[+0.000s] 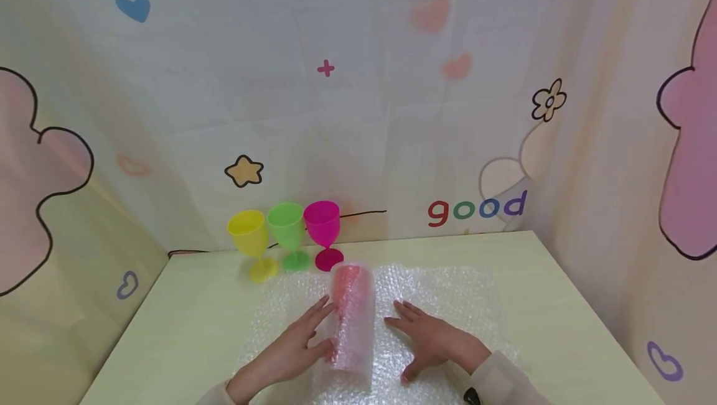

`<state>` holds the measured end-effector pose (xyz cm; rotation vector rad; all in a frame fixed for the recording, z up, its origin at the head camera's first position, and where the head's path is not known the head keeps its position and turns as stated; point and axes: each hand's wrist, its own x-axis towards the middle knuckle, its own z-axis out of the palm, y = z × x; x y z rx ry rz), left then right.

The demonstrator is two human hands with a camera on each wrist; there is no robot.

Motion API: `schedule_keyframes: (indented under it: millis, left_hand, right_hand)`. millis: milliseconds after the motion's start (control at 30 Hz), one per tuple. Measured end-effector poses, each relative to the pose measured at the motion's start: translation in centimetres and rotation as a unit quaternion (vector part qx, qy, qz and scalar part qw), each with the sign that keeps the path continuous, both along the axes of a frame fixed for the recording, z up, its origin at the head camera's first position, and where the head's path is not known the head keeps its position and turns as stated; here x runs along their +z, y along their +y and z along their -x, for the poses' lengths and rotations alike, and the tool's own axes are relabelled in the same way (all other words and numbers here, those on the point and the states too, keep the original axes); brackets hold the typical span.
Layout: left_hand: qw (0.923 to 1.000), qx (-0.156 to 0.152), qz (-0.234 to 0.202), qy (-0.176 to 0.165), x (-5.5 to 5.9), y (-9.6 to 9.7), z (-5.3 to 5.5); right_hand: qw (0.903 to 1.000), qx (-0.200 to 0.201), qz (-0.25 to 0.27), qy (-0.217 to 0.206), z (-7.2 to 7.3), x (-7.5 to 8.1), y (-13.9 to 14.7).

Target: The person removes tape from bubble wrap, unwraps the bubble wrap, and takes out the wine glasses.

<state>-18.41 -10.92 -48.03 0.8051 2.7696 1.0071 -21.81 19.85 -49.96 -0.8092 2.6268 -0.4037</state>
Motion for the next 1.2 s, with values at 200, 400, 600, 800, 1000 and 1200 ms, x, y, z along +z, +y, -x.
schedule_keyframes:
  millis: [200,400,600,800,1000,1200]
  left_hand:
    - [0.9999,-0.01,-0.004,-0.005,-0.7,0.5,0.4]
    - [0.9999,-0.006,-0.004,-0.012,-0.9,1.0,0.4]
    - [0.9991,-0.006,-0.022,-0.034,-1.1,1.3,0.4]
    - [0.9976,-0.022,-0.05,-0.042,-1.5,1.7,0.4]
    - [0.9971,-0.007,-0.058,-0.048,-1.0,2.1,-0.4]
    - [0.9999,-0.004,-0.004,-0.011,-0.7,2.1,-1.0]
  right_hand:
    - [0.9999,-0.003,0.001,0.017,0.3,1.4,-0.5]
    - [0.9874,-0.058,0.06,0.134,0.1,3.1,-2.0]
    - [0.9788,-0.111,0.142,0.097,-0.9,4.1,-4.3]
    - [0.9697,-0.142,0.199,0.011,-1.3,3.8,-5.6]
    - [0.965,-0.163,0.206,-0.004,-1.7,4.0,-6.4]
    - [0.9726,-0.153,0.17,0.041,-2.1,4.1,-6.9]
